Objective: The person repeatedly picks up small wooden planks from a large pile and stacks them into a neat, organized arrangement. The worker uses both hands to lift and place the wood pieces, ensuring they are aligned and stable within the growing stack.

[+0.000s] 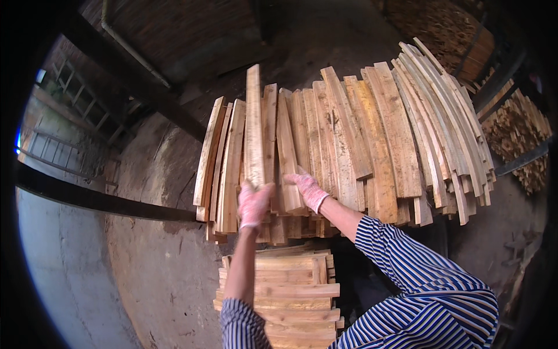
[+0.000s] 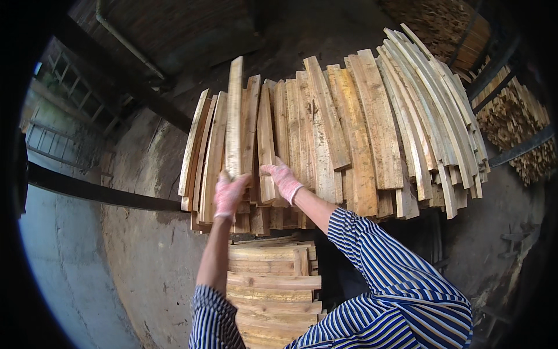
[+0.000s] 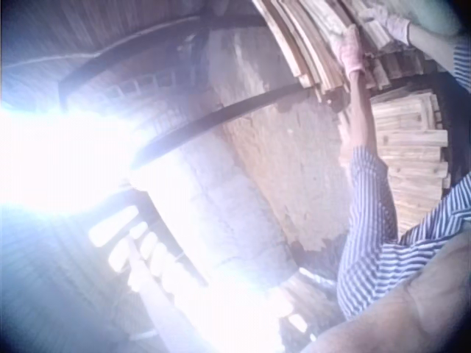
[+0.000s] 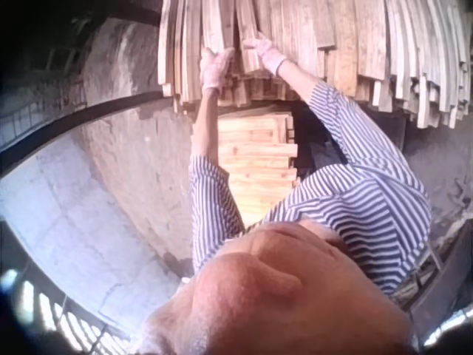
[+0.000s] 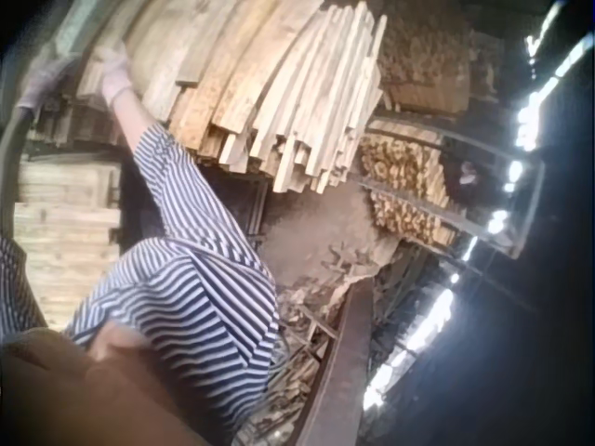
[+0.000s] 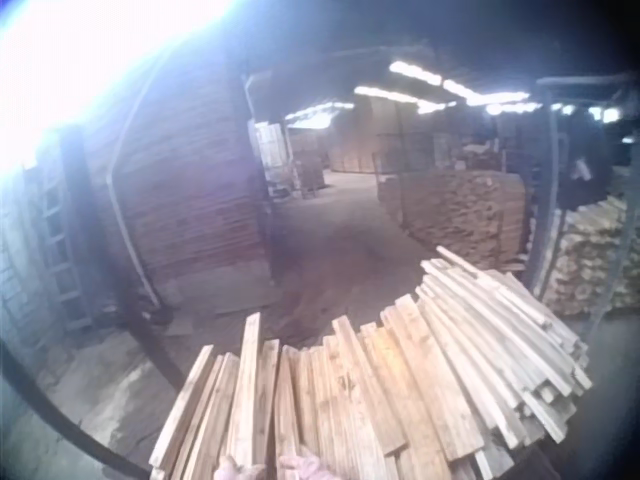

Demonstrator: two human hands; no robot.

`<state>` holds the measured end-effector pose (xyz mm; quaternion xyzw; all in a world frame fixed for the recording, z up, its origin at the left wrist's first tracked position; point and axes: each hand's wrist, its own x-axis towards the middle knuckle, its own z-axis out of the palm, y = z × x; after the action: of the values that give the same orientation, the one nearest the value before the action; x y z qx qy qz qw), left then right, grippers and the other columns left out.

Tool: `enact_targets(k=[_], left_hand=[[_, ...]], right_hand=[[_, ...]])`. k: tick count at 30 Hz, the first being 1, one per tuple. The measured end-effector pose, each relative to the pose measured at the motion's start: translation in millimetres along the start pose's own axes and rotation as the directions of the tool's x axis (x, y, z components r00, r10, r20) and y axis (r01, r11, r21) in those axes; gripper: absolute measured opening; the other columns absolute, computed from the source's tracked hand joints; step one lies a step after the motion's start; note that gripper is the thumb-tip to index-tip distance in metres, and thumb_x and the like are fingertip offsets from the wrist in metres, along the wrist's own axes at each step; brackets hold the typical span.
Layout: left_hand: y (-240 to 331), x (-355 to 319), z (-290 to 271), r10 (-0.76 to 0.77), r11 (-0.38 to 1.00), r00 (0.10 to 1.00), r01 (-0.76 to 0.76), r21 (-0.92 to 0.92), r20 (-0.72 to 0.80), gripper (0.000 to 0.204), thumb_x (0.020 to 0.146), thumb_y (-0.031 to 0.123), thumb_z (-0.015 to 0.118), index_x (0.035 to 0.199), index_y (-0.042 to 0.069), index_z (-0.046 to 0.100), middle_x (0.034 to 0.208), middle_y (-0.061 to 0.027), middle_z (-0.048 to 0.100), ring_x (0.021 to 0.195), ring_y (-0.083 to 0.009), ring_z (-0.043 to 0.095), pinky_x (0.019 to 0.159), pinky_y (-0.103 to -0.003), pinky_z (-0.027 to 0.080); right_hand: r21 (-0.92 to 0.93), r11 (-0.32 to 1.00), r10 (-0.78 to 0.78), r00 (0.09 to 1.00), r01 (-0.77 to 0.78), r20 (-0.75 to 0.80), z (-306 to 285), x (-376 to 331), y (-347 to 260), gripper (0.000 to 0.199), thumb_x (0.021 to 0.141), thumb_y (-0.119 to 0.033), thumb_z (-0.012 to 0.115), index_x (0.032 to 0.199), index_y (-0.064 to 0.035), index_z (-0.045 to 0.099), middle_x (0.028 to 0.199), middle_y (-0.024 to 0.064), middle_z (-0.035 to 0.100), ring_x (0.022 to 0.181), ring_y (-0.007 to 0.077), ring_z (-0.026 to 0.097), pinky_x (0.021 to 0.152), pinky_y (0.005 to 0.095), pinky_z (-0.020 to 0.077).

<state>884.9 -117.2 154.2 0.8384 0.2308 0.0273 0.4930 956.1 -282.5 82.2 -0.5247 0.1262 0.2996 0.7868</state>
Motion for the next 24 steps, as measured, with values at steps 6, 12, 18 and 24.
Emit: enact_targets(k=[6, 12, 18, 24], left_hand=[[2.5, 48.2, 112.7, 0.369, -0.326, 0.929, 0.094, 0.941, 0.036, 0.080, 0.091, 0.057, 0.042, 0.134, -0.011, 0.046, 0.064, -0.0094, 0.059, 0.038, -0.0170, 0.053, 0.026, -0.034, 0.041], [82.7, -19.2, -5.9, -0.248, 0.968, 0.933, 0.227, 0.108, 0.260, 0.040, 0.080, 0.020, 0.079, 0.105, 0.000, 0.055, 0.085, -0.0124, 0.065, 0.063, -0.0158, 0.062, 0.054, -0.029, 0.058], [56.3, -176.9, 42.0, -0.195, 0.817, 0.781, 0.464, -0.342, 0.593, 0.068, 0.078, 0.039, 0.085, 0.124, 0.000, 0.053, 0.097, -0.0112, 0.068, 0.079, -0.0160, 0.064, 0.068, -0.027, 0.059], [-6.9, -324.3, 39.2, -0.173, 0.782, 0.859, 0.418, -0.463, 0.483, 0.079, 0.085, 0.024, 0.083, 0.144, 0.002, 0.034, 0.114, -0.0082, 0.064, 0.096, -0.0176, 0.065, 0.080, -0.029, 0.056]], right_hand=[[-0.143, 0.983, -0.133, 0.982, 0.114, -0.137, -33.4, 4.0, -31.3, 0.101, 0.081, -0.018, 0.078, 0.157, 0.0028, 0.015, 0.136, 0.0299, 0.055, 0.142, 0.0366, 0.037, 0.123, 0.0438, 0.0197], [-0.045, 0.996, 0.078, 0.997, -0.079, -0.023, -22.8, -76.1, -73.1, 0.089, 0.089, -0.008, 0.070, 0.160, -0.0145, 0.017, 0.150, 0.0276, 0.042, 0.129, 0.0336, 0.055, 0.088, 0.0350, 0.0591], [-0.047, 0.998, 0.036, 0.992, -0.031, 0.124, -36.7, -143.6, -13.9, 0.124, 0.069, -0.033, 0.090, 0.161, -0.0191, 0.008, 0.148, 0.0254, 0.046, 0.122, 0.0333, 0.059, 0.101, 0.0424, 0.0545], [-0.214, 0.950, -0.149, 0.930, 0.229, 0.335, -50.1, -264.7, 46.8, 0.122, 0.076, -0.027, 0.089, 0.161, -0.0115, 0.004, 0.145, 0.0145, 0.049, 0.129, 0.0225, 0.050, 0.109, 0.0340, 0.0423]])
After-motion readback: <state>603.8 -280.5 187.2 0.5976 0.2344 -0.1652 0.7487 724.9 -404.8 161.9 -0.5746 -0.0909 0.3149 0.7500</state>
